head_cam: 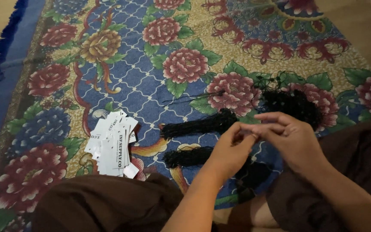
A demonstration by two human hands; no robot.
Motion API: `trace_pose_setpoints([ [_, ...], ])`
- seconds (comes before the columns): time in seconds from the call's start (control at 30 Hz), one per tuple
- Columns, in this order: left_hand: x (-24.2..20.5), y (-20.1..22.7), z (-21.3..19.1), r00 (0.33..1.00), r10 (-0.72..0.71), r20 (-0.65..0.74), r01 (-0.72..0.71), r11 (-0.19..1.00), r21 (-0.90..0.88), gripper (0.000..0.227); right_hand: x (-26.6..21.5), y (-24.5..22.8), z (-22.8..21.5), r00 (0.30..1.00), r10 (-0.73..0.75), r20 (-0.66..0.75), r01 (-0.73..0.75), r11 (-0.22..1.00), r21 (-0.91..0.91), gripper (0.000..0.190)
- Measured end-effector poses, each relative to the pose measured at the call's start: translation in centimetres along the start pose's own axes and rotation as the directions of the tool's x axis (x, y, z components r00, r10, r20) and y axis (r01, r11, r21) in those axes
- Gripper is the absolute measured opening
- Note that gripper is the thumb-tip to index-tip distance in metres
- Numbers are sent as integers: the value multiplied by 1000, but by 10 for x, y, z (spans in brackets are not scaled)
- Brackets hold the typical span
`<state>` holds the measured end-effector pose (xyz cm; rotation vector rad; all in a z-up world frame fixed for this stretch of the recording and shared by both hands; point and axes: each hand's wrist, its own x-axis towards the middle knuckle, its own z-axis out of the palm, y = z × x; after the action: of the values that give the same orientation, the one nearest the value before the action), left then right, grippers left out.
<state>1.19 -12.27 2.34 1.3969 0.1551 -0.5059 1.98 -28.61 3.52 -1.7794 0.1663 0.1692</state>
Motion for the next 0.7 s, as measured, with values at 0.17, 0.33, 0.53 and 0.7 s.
trace_pose_setpoints([
  [0.17,-3,1,3,996,91,-17,-87,984,153,18,2,1,-2,997,63,-48,-54,984,169,30],
  [0.33,0,8,5,990,125,-63,-104,957,272,20,5,11,-1,993,2,-115,20,981,192,16],
  [0.53,-6,17,-1,995,3,-100,29,948,318,25,5,5,-2,962,62,-267,-12,983,185,18],
  [0.7,-7,14,-23,989,86,-119,-28,907,419,29,11,21,-7,921,29,-389,97,948,302,23],
])
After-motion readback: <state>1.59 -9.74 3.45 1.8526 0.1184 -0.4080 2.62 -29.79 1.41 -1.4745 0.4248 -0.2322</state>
